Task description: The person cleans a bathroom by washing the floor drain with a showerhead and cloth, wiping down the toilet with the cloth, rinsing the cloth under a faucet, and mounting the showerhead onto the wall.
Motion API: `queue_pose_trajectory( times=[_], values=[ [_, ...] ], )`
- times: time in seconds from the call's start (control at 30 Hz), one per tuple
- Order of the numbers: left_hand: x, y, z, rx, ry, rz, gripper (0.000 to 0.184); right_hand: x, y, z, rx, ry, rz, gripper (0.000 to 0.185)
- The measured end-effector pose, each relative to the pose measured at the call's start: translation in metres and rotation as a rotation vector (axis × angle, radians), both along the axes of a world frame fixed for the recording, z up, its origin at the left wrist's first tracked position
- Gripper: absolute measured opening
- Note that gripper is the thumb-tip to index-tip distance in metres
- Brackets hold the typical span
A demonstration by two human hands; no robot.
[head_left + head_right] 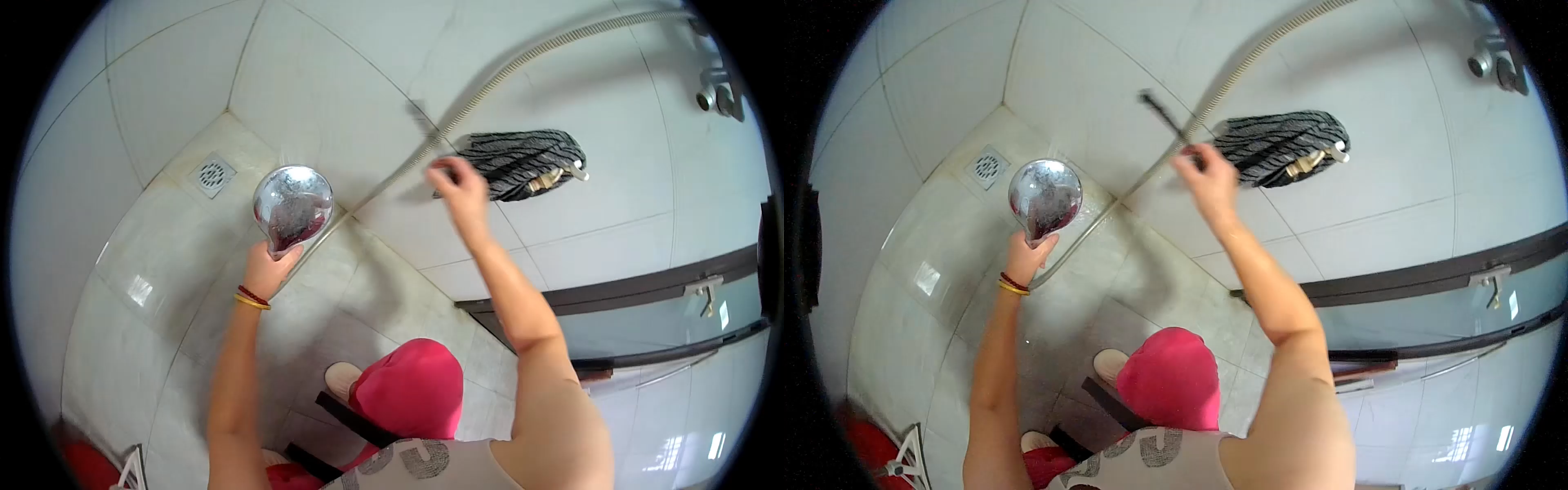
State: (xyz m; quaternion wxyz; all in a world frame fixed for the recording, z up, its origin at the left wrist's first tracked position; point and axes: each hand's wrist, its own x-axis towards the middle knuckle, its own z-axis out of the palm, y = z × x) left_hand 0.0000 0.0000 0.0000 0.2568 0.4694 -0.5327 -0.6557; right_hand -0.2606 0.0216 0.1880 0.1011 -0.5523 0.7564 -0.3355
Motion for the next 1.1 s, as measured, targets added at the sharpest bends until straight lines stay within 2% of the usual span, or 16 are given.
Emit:
queue_pose_trajectory(
  times=[0.1,0.2,0.27,0.3,0.37,0.43,0.5,0.57,0.63,0.67,0.7,0.77,0.83,0.93,1.0,1.1],
  values=[
    [-0.014,0.012,0.003,-0.262,0.113,-0.024,0.030,-0.042,0.045,0.086,-0.447,0.082,0.025,0.014],
    [0.003,-0.009,0.002,-0.350,0.104,-0.103,0.031,-0.075,0.061,0.142,-0.572,0.163,-0.209,0.017],
    [0.008,-0.025,-0.039,-0.187,0.082,-0.116,0.034,-0.114,0.058,0.137,-0.532,0.190,-0.274,0.021],
    [0.012,-0.027,-0.023,-0.156,0.132,-0.074,0.039,-0.116,0.054,0.142,-0.507,0.205,-0.345,0.023],
    [0.021,-0.028,-0.043,-0.022,0.207,0.053,0.041,-0.115,0.054,0.131,-0.276,-0.050,-0.421,0.026],
    [0.036,-0.022,-0.045,0.039,0.177,0.186,0.042,-0.117,0.049,0.133,-0.250,-0.328,-0.425,0.025],
    [0.041,-0.020,-0.058,0.085,0.176,0.312,0.043,-0.149,0.049,0.139,-0.343,-0.489,-0.256,0.019],
    [0.047,-0.013,-0.072,0.151,0.269,0.384,0.042,-0.162,0.047,0.147,-0.418,-0.443,-0.182,0.016],
    [0.048,-0.005,-0.080,0.182,0.268,0.399,0.041,-0.094,0.037,0.164,-0.550,-0.265,0.006,0.015],
    [0.044,-0.005,-0.082,0.189,0.292,0.401,0.041,-0.047,0.032,0.171,-0.565,-0.140,0.006,0.015],
    [0.045,-0.004,-0.085,0.200,0.307,0.397,0.041,-0.033,0.025,0.169,-0.531,-0.146,-0.035,0.013],
    [0.048,-0.001,-0.075,0.173,0.305,0.393,0.040,-0.074,0.017,0.167,-0.458,-0.068,-0.113,0.013],
    [0.050,0.002,-0.072,0.155,0.235,0.347,0.041,-0.105,0.020,0.162,-0.293,0.315,-0.370,0.026],
    [0.045,0.006,-0.071,0.149,0.337,0.376,0.040,-0.121,0.025,0.163,-0.116,0.321,-0.477,0.026],
    [0.046,0.010,-0.080,0.135,0.302,0.325,0.033,-0.130,0.027,0.165,-0.052,-0.067,-0.395,0.021],
    [0.037,0.018,-0.087,0.135,0.370,0.368,0.030,-0.159,0.026,0.169,-0.144,-0.178,-0.337,0.017]
  ],
)
